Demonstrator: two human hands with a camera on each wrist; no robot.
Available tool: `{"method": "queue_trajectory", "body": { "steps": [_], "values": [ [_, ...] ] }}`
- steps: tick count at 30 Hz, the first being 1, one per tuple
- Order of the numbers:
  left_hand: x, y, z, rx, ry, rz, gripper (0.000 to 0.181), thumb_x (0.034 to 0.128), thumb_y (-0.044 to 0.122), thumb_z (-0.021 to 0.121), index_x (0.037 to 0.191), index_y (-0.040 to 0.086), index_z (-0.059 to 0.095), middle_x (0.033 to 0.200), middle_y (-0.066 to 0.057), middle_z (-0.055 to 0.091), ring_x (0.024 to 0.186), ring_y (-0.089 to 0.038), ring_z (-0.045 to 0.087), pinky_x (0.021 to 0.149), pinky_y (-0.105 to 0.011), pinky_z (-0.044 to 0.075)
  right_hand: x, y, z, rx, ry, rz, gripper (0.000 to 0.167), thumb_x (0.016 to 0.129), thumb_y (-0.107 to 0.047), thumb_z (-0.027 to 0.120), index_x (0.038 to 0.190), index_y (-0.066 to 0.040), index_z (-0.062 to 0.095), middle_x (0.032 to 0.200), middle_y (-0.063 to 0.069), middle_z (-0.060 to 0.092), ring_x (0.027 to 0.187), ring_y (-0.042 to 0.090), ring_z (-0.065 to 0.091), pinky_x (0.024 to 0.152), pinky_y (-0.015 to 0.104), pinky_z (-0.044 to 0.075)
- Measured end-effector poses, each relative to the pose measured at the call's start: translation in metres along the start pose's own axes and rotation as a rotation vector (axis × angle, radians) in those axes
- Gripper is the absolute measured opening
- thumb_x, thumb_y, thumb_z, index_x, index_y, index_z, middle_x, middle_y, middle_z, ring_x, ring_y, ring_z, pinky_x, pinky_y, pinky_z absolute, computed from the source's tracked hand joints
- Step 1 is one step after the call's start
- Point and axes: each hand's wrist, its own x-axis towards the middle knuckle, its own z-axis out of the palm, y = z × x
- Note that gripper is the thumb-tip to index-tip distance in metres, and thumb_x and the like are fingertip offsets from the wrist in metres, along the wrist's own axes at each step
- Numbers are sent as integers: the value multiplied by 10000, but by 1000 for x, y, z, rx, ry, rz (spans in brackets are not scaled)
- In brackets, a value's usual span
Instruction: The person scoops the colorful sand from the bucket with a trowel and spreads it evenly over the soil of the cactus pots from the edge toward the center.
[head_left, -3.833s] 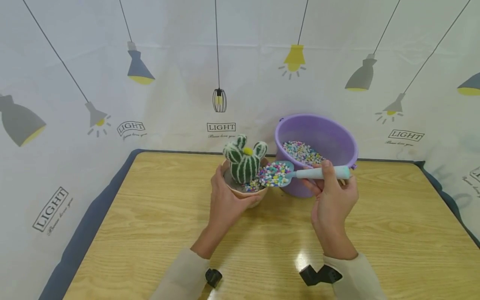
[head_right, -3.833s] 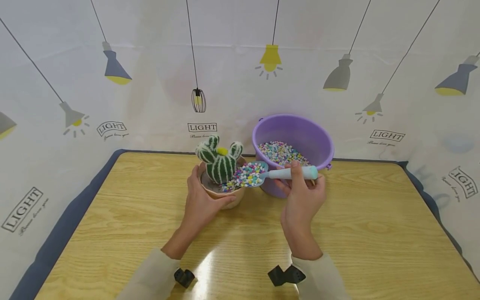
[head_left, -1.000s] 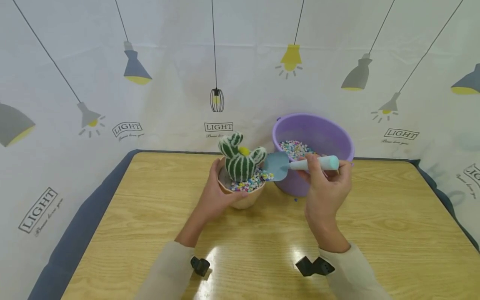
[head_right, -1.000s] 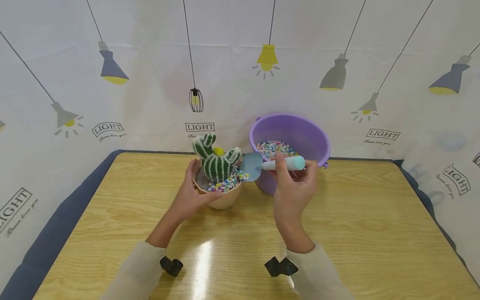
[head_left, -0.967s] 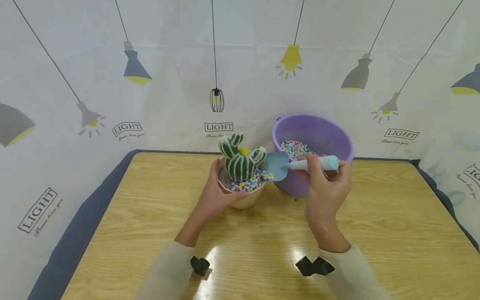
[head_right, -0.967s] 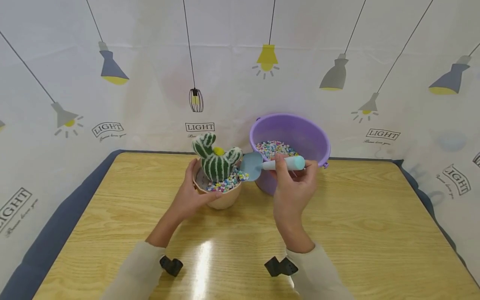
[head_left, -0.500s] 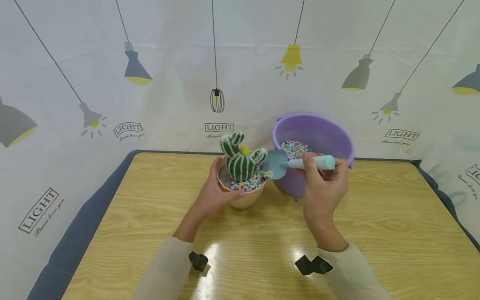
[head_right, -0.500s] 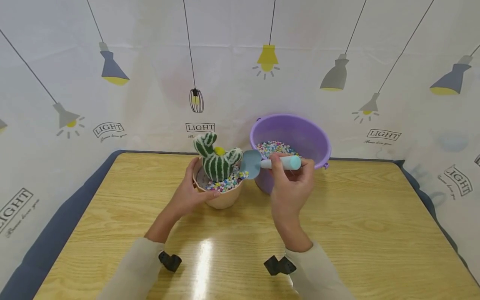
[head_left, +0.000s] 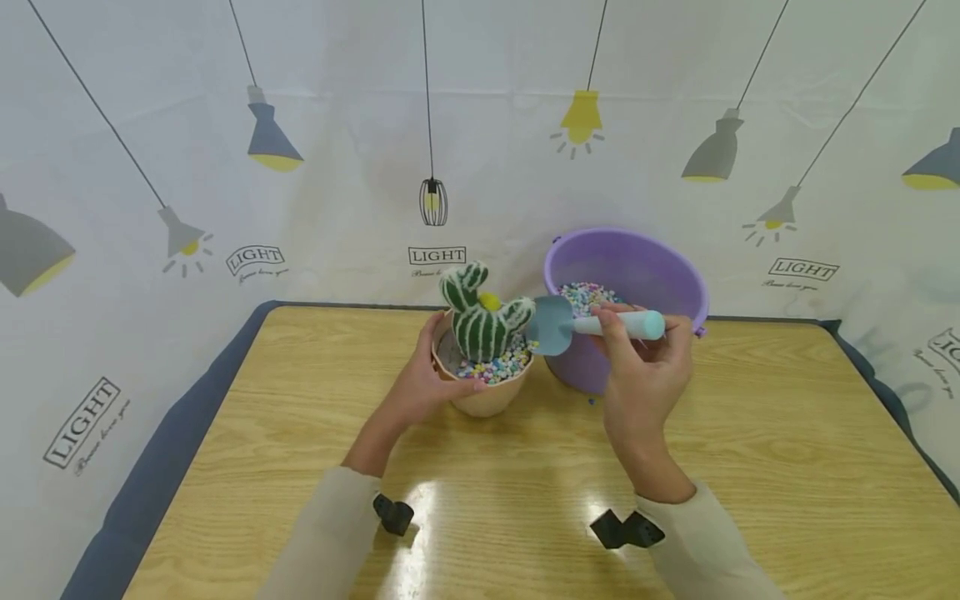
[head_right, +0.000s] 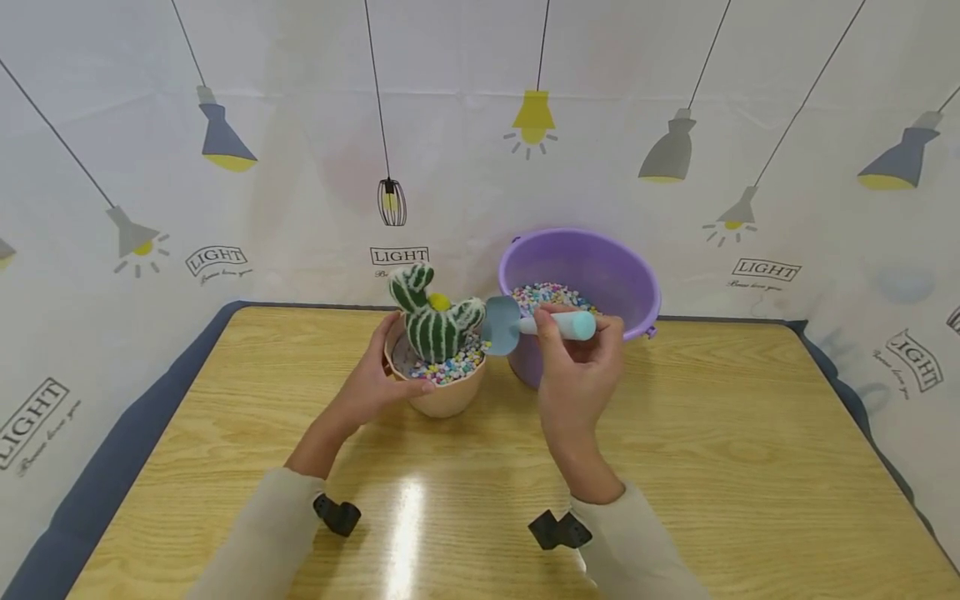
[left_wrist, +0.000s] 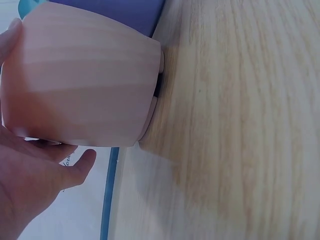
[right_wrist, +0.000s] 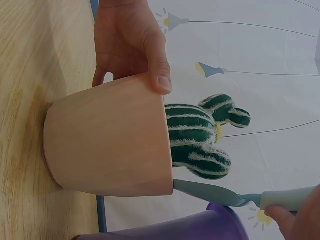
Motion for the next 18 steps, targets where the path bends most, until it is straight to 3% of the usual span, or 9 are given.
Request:
{"method": "queue_trajectory", "body": {
  "steps": [8,18],
  "values": [
    [1,0,-3,-24,-38,-14,1130,751,180,842,1564,237,59,1573,-73,223,1398,-271,321,1143,-457,290,1,0,-2,-9,-73,-5,230,825,22,738,917,-34,535,939,198,698,850,285,713,735,373,584],
    [1,1,-6,-63,-79,-59,1144,781,147,806,1561,299,-18,1598,-63,150,1388,-290,335,1112,-482,335,3,-1,-2,62,-161,4,214,826,93,701,936,6,540,961,231,696,876,297,703,775,353,584]
  ]
}}
